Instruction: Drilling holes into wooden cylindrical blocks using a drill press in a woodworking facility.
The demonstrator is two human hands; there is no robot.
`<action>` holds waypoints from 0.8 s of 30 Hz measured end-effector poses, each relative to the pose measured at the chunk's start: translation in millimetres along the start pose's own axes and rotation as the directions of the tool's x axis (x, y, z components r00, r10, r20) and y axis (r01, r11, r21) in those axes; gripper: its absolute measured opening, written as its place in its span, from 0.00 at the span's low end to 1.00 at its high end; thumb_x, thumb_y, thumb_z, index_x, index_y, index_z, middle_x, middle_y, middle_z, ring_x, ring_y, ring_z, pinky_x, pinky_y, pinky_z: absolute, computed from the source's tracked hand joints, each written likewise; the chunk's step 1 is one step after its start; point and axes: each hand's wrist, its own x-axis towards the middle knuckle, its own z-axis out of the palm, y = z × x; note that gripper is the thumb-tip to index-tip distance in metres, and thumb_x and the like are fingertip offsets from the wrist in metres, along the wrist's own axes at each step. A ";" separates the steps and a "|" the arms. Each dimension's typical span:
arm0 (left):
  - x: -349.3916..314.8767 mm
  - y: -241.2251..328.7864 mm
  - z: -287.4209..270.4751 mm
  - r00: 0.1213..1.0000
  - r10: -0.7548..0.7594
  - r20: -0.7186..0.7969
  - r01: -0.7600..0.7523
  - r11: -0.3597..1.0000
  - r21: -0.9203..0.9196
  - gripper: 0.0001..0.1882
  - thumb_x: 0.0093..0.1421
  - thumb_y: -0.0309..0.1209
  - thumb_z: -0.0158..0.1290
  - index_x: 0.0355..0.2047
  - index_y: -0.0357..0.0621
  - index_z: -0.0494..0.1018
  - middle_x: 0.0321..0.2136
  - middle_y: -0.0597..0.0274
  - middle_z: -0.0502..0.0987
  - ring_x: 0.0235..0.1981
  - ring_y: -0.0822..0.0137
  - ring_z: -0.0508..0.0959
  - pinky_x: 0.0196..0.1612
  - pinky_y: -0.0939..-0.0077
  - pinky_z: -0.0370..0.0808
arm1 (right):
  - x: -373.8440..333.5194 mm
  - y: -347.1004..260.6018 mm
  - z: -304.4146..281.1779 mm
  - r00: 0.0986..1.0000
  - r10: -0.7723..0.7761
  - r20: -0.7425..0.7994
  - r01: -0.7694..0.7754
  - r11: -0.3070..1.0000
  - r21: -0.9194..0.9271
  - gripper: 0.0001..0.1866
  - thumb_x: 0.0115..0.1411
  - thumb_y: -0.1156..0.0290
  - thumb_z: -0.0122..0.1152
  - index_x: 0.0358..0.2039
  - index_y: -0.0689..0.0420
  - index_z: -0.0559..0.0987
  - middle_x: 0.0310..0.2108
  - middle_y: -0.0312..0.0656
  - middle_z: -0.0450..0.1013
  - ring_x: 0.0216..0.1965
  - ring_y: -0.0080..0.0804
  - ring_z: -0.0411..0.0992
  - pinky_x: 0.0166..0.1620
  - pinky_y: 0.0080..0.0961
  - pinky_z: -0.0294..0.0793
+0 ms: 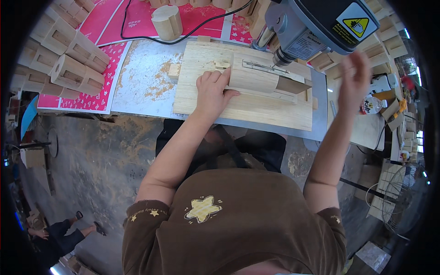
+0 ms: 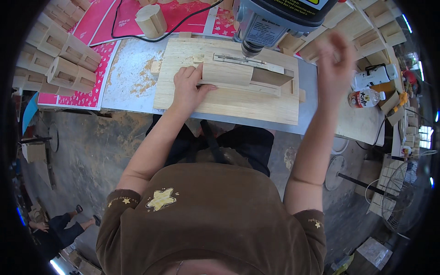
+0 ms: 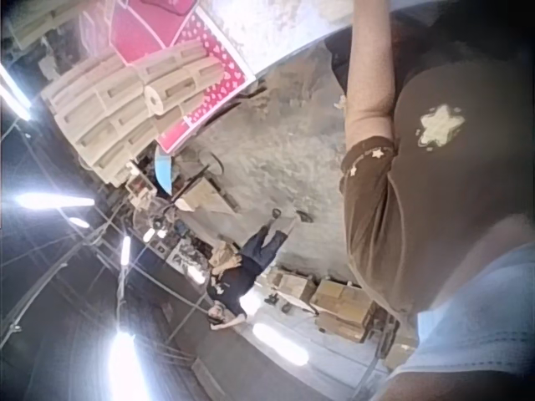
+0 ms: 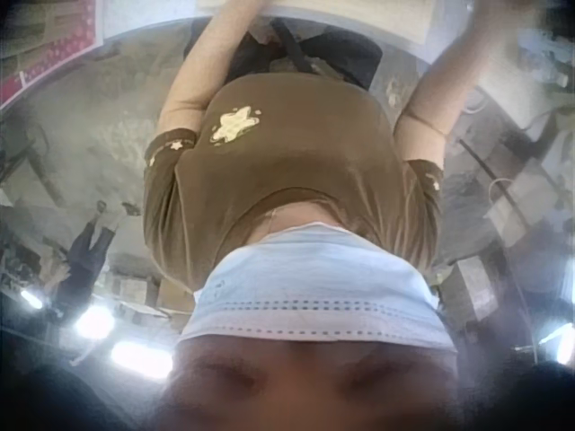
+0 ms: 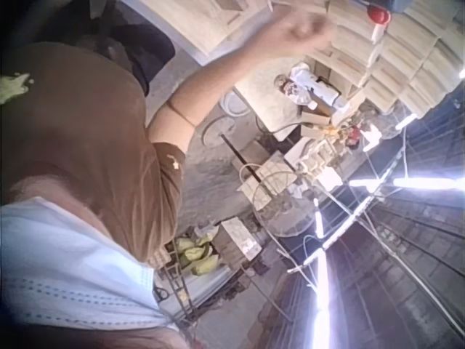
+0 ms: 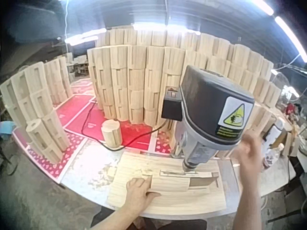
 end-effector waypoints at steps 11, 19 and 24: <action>0.6 -2.0 4.6 1.000 0.021 -0.004 -0.021 1.000 -0.014 0.37 0.36 0.38 0.65 0.50 0.45 0.70 0.28 0.66 0.69 0.36 0.61 0.67 0.42 0.65 0.60 | 89.9 -54.4 -1.0 0.992 -0.078 0.096 0.097 0.973 -0.210 0.17 0.62 0.61 0.47 0.36 0.63 0.78 0.26 0.41 0.73 0.30 0.24 0.69 0.36 0.18 0.66; 2.7 -0.3 4.9 0.999 0.032 -0.018 -0.032 0.999 -0.020 0.37 0.35 0.38 0.65 0.49 0.44 0.71 0.28 0.66 0.69 0.35 0.61 0.67 0.42 0.65 0.61 | -44.5 -81.8 9.7 0.998 0.003 0.061 0.014 0.963 -0.268 0.07 0.60 0.74 0.54 0.33 0.63 0.78 0.19 0.41 0.68 0.22 0.25 0.66 0.28 0.21 0.64; 5.3 1.1 5.6 0.998 0.053 -0.016 -0.053 0.999 -0.005 0.36 0.35 0.38 0.65 0.48 0.44 0.71 0.27 0.66 0.70 0.34 0.61 0.67 0.40 0.65 0.63 | -80.2 -31.4 43.8 1.000 -0.023 0.020 0.027 0.981 -0.195 0.05 0.58 0.78 0.55 0.32 0.62 0.78 0.24 0.43 0.70 0.23 0.31 0.67 0.28 0.23 0.64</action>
